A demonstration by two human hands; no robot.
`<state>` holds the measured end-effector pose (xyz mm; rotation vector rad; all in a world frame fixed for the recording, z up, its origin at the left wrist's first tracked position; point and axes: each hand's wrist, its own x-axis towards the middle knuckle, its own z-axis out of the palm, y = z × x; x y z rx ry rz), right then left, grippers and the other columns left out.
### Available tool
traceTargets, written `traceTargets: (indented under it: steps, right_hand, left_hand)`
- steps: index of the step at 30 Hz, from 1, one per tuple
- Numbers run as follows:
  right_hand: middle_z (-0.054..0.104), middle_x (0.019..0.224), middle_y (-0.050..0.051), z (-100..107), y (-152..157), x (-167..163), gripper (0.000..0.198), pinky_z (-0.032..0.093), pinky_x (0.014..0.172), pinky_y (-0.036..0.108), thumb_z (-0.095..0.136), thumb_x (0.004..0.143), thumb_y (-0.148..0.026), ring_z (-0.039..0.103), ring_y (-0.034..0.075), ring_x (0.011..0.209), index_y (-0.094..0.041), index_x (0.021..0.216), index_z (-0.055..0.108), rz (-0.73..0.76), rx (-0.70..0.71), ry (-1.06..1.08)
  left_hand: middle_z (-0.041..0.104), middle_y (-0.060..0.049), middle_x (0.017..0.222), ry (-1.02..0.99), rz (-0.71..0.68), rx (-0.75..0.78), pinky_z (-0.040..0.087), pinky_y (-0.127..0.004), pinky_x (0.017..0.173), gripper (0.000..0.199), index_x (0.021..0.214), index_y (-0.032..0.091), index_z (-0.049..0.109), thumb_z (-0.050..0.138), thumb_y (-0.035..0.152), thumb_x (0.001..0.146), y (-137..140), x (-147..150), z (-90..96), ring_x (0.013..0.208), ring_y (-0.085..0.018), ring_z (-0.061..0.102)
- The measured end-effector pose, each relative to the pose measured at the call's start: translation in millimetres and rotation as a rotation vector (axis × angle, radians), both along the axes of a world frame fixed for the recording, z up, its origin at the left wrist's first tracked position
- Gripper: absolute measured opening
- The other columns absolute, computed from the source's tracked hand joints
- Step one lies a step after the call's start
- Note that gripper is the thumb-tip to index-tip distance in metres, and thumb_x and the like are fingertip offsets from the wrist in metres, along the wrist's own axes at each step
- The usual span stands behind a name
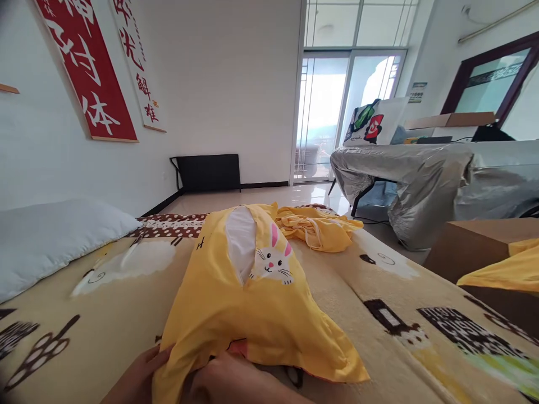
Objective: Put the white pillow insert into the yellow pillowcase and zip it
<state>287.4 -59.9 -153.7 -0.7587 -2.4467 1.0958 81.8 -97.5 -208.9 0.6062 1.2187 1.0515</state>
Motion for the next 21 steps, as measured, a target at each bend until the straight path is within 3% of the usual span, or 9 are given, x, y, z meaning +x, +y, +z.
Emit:
traceTargets:
  steps: [2, 4, 6, 8, 11, 15, 18, 21]
  right_hand:
    - [0.068, 0.073, -0.003, 14, 8, 33, 0.016, 0.042, 0.057, 0.022, 0.055, 0.078, -0.026, 0.059, 0.014, 0.062, -0.027, 0.084, 0.070, -0.191, -0.011, -0.003]
    - [0.070, 0.083, 0.002, 12, 20, 77, 0.025, 0.047, 0.068, 0.027, 0.048, 0.083, -0.039, 0.063, 0.018, 0.073, -0.025, 0.086, 0.069, -0.550, 0.094, 0.013]
    - [0.069, 0.101, 0.010, -5, 32, 128, 0.035, 0.048, 0.078, 0.036, 0.050, 0.077, -0.049, 0.063, 0.025, 0.090, -0.023, 0.092, 0.068, -0.937, 0.199, 0.047]
    - [0.069, 0.103, 0.015, -29, 39, 174, 0.042, 0.050, 0.078, 0.039, 0.059, 0.065, -0.055, 0.064, 0.031, 0.093, -0.022, 0.089, 0.069, -1.132, 0.069, 0.050]
    - [0.071, 0.099, 0.011, -57, 40, 208, 0.046, 0.052, 0.080, 0.037, 0.061, 0.066, -0.059, 0.066, 0.031, 0.094, -0.022, 0.091, 0.071, -1.012, -0.272, 0.131]
    - [0.072, 0.096, 0.011, -63, 43, 176, 0.048, 0.055, 0.077, 0.038, 0.069, 0.064, -0.051, 0.067, 0.032, 0.091, -0.016, 0.096, 0.069, -0.843, -0.639, 0.327]
    - [0.071, 0.102, 0.012, -60, 48, 129, 0.049, 0.055, 0.078, 0.038, 0.075, 0.061, -0.036, 0.068, 0.030, 0.092, -0.017, 0.104, 0.064, -0.780, -0.727, 0.478]
    - [0.070, 0.104, 0.011, -56, 47, 109, 0.053, 0.056, 0.076, 0.037, 0.077, 0.059, -0.037, 0.068, 0.029, 0.091, -0.018, 0.107, 0.062, -0.777, -0.668, 0.521]
  left_hand:
    - [0.073, -0.006, 0.081, -0.039, -0.023, 0.024, 0.049, -0.032, 0.072, 0.037, 0.072, 0.020, 0.068, 0.081, 0.048, 0.051, 3, 0, 2.2, 0.080, -0.025, 0.067]
    - [0.073, -0.005, 0.079, -0.052, -0.048, 0.014, 0.050, -0.032, 0.071, 0.033, 0.071, 0.019, 0.068, 0.081, 0.044, 0.052, 5, -11, 0.6, 0.073, -0.025, 0.067]
    - [0.073, -0.005, 0.074, -0.071, -0.045, -0.022, 0.051, -0.033, 0.069, 0.028, 0.068, 0.020, 0.066, 0.079, 0.040, 0.053, 6, -29, -3.5, 0.071, -0.026, 0.068]
    - [0.073, -0.005, 0.073, -0.112, -0.012, -0.060, 0.052, -0.034, 0.068, 0.024, 0.070, 0.020, 0.066, 0.077, 0.033, 0.053, 7, -46, -5.7, 0.076, -0.028, 0.069]
    - [0.074, -0.007, 0.083, -0.196, 0.004, -0.071, 0.054, -0.036, 0.072, 0.035, 0.087, 0.018, 0.066, 0.075, 0.027, 0.054, 6, -51, -0.3, 0.086, -0.030, 0.069]
    - [0.072, -0.011, 0.098, -0.244, -0.095, -0.056, 0.053, -0.037, 0.080, 0.060, 0.118, 0.012, 0.055, 0.075, 0.032, 0.066, 5, -23, 9.3, 0.092, -0.029, 0.068]
    - [0.073, -0.011, 0.097, -0.197, -0.118, 0.027, 0.054, -0.036, 0.076, 0.071, 0.125, 0.011, 0.050, 0.079, 0.029, 0.063, 9, -10, 11.3, 0.087, -0.030, 0.069]
    - [0.072, -0.009, 0.101, -0.204, -0.020, 0.090, 0.055, -0.036, 0.075, 0.079, 0.128, 0.014, 0.048, 0.082, 0.024, 0.057, 15, -25, 17.5, 0.093, -0.031, 0.068]
